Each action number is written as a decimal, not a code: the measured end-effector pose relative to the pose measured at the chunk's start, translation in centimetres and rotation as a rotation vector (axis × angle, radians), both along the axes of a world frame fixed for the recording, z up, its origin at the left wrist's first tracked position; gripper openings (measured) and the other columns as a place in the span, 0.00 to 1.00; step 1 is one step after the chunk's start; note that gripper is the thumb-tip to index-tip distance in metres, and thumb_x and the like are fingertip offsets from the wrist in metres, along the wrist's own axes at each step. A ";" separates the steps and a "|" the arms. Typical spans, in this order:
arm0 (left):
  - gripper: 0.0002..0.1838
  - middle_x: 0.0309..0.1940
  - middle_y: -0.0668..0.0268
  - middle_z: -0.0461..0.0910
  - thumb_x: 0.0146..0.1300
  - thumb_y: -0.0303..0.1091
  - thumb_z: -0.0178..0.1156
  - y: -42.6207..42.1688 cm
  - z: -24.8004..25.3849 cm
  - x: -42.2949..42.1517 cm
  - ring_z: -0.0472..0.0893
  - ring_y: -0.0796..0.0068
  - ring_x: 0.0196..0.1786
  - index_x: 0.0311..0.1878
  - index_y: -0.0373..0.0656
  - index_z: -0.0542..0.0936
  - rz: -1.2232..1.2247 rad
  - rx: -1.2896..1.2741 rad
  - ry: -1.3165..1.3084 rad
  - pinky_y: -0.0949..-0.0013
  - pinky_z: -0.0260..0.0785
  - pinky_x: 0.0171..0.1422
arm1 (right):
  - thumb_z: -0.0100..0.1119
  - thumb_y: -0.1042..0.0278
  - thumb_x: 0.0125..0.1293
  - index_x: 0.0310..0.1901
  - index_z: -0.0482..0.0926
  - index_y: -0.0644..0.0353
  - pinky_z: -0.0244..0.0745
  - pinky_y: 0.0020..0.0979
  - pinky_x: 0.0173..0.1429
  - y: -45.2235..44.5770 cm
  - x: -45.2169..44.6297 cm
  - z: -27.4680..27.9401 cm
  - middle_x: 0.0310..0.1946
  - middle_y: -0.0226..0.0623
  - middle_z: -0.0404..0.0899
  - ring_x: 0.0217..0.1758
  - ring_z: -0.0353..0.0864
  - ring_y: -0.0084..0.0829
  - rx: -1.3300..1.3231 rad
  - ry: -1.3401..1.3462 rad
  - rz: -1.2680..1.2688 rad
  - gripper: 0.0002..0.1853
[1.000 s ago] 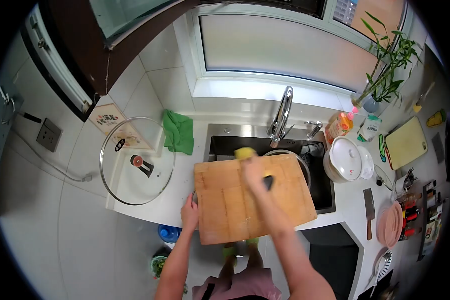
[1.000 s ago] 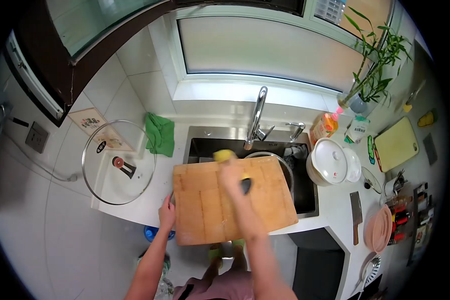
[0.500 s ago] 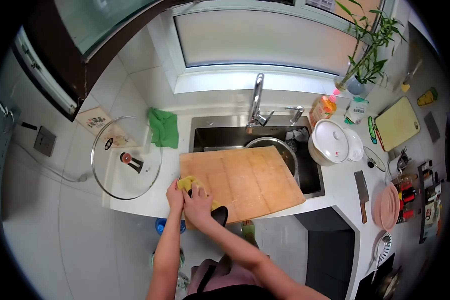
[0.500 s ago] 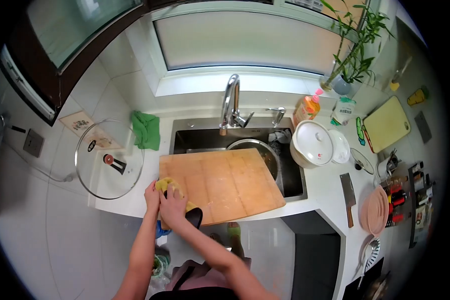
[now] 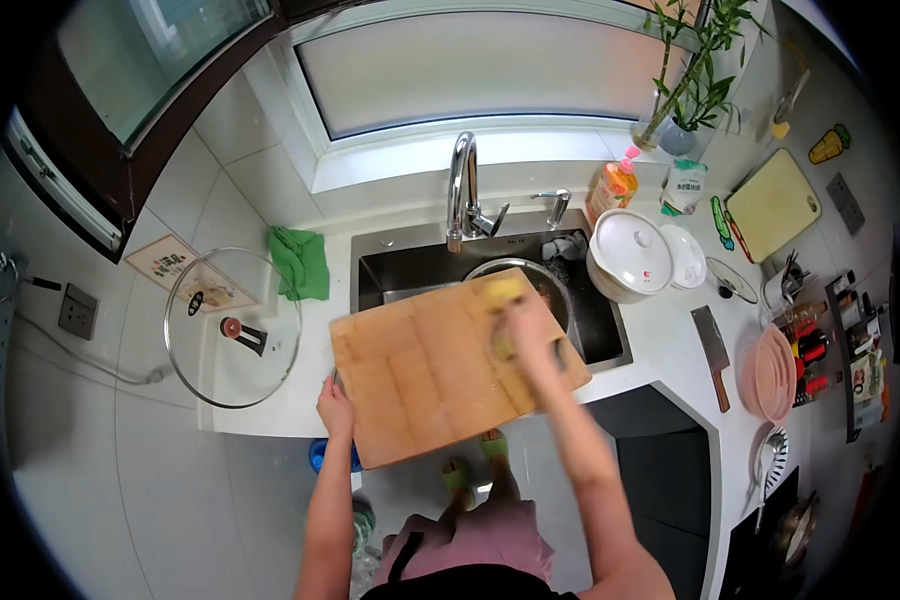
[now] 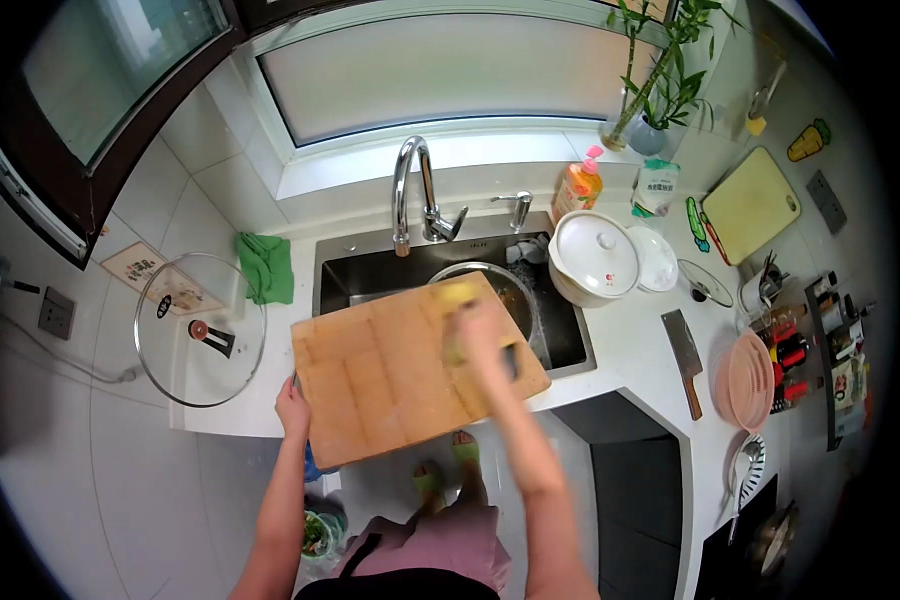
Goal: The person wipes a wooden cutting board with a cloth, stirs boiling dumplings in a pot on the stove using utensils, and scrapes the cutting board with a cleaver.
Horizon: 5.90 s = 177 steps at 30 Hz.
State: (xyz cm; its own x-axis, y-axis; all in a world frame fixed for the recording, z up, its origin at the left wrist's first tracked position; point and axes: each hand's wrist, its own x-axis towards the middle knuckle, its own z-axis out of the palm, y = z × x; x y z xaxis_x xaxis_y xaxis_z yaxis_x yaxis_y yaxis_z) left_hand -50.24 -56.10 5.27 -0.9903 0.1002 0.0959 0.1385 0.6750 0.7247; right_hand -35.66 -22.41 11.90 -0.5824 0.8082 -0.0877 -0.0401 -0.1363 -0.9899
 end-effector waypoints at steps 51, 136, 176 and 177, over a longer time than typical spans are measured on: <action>0.13 0.35 0.63 0.81 0.60 0.42 0.54 44.3 -0.7 53.5 0.77 0.61 0.44 0.44 0.47 0.79 -1.371 -0.082 -0.136 0.55 0.61 0.51 | 0.61 0.65 0.53 0.54 0.69 0.60 0.66 0.40 0.54 19.6 52.4 -5.7 0.52 0.43 0.68 0.55 0.68 0.40 0.850 -1.079 -0.372 0.25; 0.48 0.64 0.50 0.56 0.64 0.21 0.49 3.8 -2.8 19.4 0.76 0.57 0.51 0.68 0.70 0.27 0.484 1.267 -0.594 0.53 0.73 0.53 | 0.49 0.51 0.64 0.61 0.66 0.43 0.71 0.36 0.20 -12.1 21.4 4.7 0.16 0.36 0.73 0.16 0.76 0.36 1.591 -0.769 0.791 0.24; 0.47 0.63 0.55 0.58 0.62 0.20 0.51 3.7 -3.6 19.4 0.77 0.58 0.47 0.70 0.67 0.32 0.483 1.268 -0.522 0.53 0.76 0.49 | 0.45 0.71 0.61 0.54 0.70 0.66 0.79 0.36 0.29 -17.4 22.0 3.7 0.22 0.43 0.81 0.27 0.84 0.38 1.147 -1.069 0.418 0.19; 0.47 0.62 0.55 0.59 0.62 0.19 0.51 3.6 -3.8 19.1 0.77 0.59 0.46 0.70 0.67 0.31 0.497 1.263 -0.520 0.53 0.76 0.49 | 0.45 0.71 0.61 0.54 0.70 0.66 0.79 0.36 0.29 -17.5 22.4 4.2 0.22 0.43 0.81 0.27 0.84 0.38 1.143 -1.058 0.413 0.19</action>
